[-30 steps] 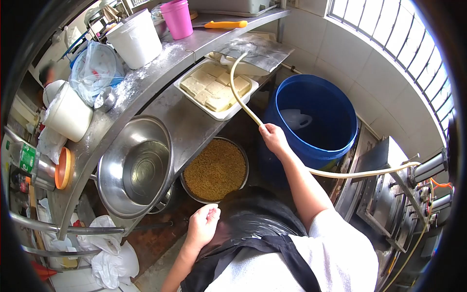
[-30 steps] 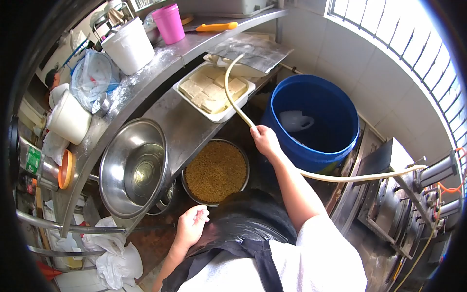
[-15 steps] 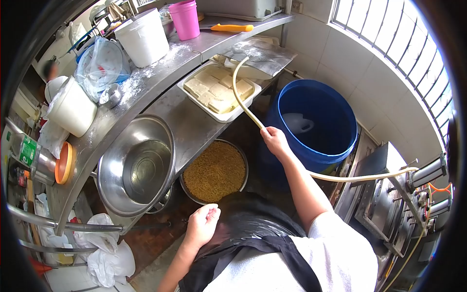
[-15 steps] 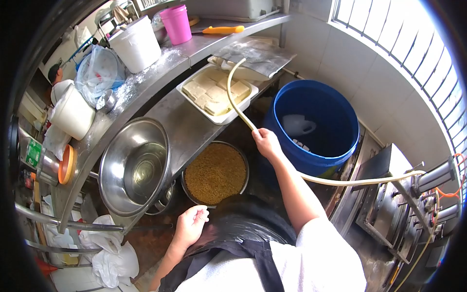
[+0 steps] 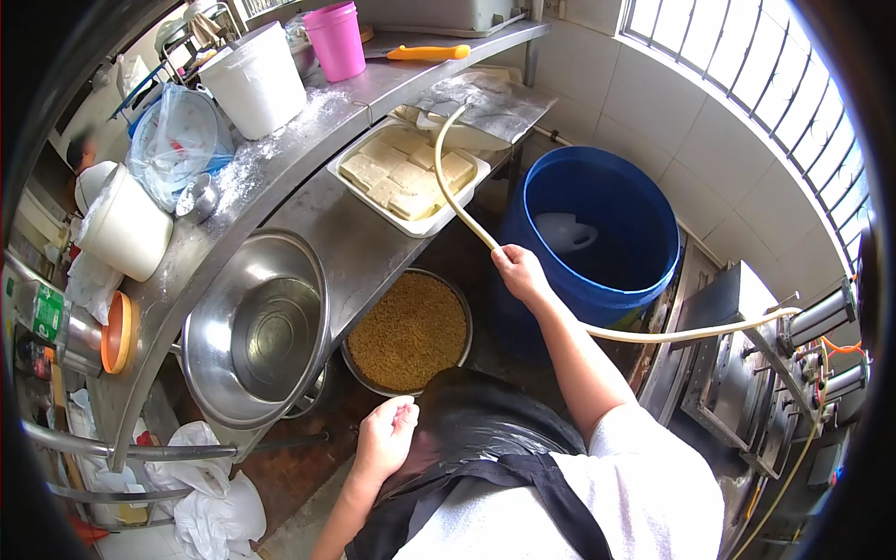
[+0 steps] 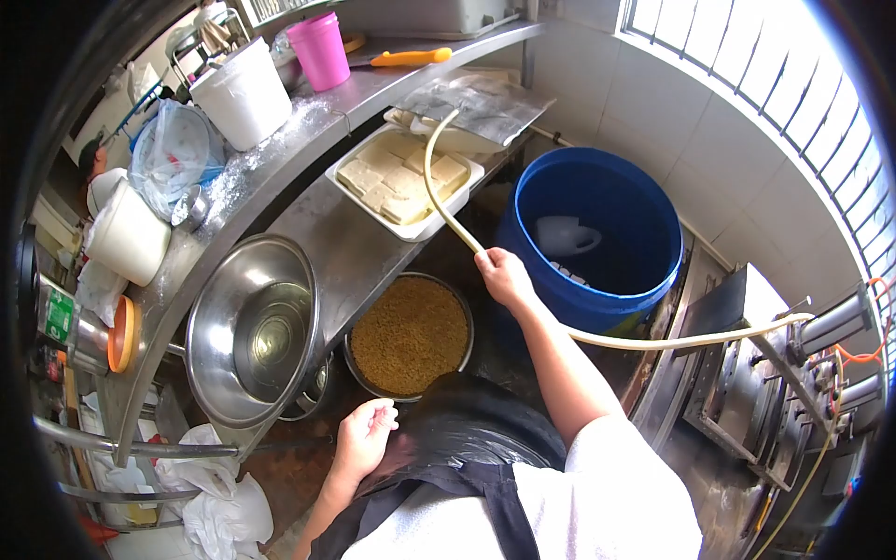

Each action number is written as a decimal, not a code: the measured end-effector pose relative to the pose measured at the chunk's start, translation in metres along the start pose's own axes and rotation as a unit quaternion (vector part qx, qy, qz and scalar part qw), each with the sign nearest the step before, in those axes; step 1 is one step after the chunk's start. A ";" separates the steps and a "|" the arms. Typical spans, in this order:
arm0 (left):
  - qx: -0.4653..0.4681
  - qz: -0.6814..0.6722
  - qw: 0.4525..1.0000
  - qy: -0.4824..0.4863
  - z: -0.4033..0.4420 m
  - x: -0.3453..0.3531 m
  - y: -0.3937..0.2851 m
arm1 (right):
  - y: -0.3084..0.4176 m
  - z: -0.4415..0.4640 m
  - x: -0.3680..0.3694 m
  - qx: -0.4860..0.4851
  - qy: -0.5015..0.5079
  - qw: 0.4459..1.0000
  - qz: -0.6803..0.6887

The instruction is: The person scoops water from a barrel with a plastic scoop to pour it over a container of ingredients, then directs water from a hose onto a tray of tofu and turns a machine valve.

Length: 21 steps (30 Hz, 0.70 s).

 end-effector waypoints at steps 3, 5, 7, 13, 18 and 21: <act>0.010 0.004 1.000 -0.002 0.001 -0.001 -0.002 | 0.005 -0.002 -0.002 -0.003 0.001 1.000 -0.002; 0.015 0.008 1.000 -0.001 0.002 0.000 -0.002 | 0.005 -0.001 -0.003 -0.004 0.000 1.000 -0.009; 0.008 -0.009 1.000 -0.026 0.003 -0.002 0.001 | 0.005 0.000 -0.003 -0.013 -0.004 1.000 -0.013; -0.001 -0.022 1.000 -0.021 0.006 -0.001 0.004 | 0.008 -0.001 -0.005 -0.012 -0.005 1.000 -0.018; 0.001 -0.013 1.000 -0.025 0.007 -0.002 0.004 | 0.003 0.002 -0.002 -0.033 -0.015 0.999 -0.010; -0.005 -0.011 1.000 -0.022 0.008 -0.002 0.003 | 0.004 0.002 -0.003 -0.038 -0.023 0.999 -0.016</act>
Point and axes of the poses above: each hand's wrist, its own z-axis towards the middle knuckle, its own x-axis out of the palm, y = z × x, the point moved 10 cm from there along z, towards the middle knuckle, and after that the axes turned 1 degree about -x, right-handed, at the moved point
